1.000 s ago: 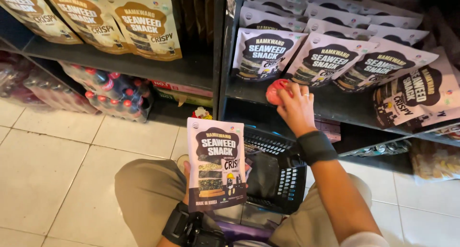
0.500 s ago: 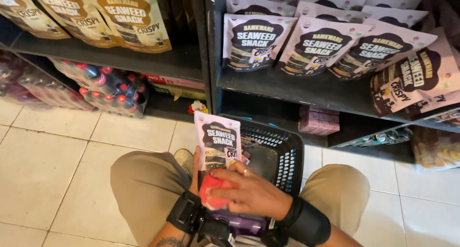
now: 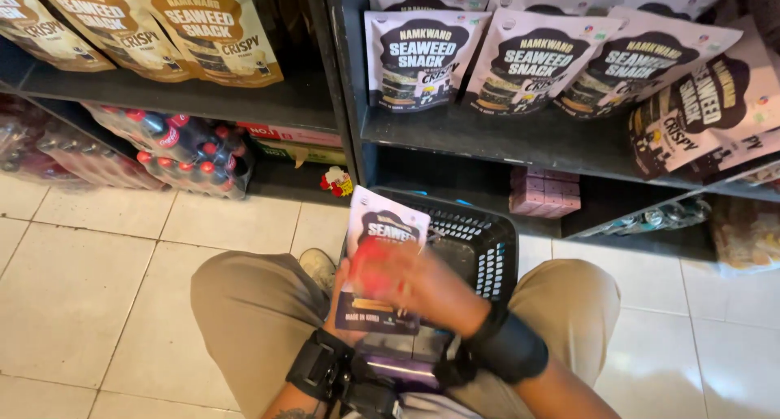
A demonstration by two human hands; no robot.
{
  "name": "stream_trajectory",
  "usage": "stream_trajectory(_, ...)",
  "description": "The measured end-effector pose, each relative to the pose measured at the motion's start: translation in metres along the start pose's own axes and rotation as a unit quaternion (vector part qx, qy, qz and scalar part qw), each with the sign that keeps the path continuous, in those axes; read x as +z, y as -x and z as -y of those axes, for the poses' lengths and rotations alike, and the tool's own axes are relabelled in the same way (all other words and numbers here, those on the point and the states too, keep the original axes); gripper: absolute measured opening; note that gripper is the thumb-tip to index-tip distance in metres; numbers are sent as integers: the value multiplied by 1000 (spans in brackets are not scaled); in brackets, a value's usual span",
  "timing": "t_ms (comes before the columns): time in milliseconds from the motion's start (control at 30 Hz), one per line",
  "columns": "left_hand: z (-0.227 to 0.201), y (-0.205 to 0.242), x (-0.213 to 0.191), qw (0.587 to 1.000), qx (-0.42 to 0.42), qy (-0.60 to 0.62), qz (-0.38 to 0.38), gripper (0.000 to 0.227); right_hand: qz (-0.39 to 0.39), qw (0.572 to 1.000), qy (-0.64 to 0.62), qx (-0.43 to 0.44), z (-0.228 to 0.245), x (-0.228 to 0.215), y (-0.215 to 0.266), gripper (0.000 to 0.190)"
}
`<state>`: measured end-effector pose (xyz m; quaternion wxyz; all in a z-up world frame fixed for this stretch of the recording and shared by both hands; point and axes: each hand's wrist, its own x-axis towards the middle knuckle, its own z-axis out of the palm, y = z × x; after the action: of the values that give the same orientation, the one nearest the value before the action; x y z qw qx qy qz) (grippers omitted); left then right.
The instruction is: The person wipes individual snack bags with a cloth while holding them in one hand, then places them back onto a store shelf.
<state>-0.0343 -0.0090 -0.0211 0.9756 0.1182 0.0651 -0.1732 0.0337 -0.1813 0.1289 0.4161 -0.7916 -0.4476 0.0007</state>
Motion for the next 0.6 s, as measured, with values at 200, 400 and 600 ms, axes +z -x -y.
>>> stream_trajectory(200,5,10,-28,999,-20,-29,-21,73,80,995,-38,-51,4,7,20,45)
stream_trajectory(400,8,0,-45,993,-104,-47,6,72,-42,998,51,22,-42,-10,-14,44)
stream_trajectory(600,-20,6,-20,984,-155,-73,52,79,-106,991,-26,71,-58,-19,-22,46)
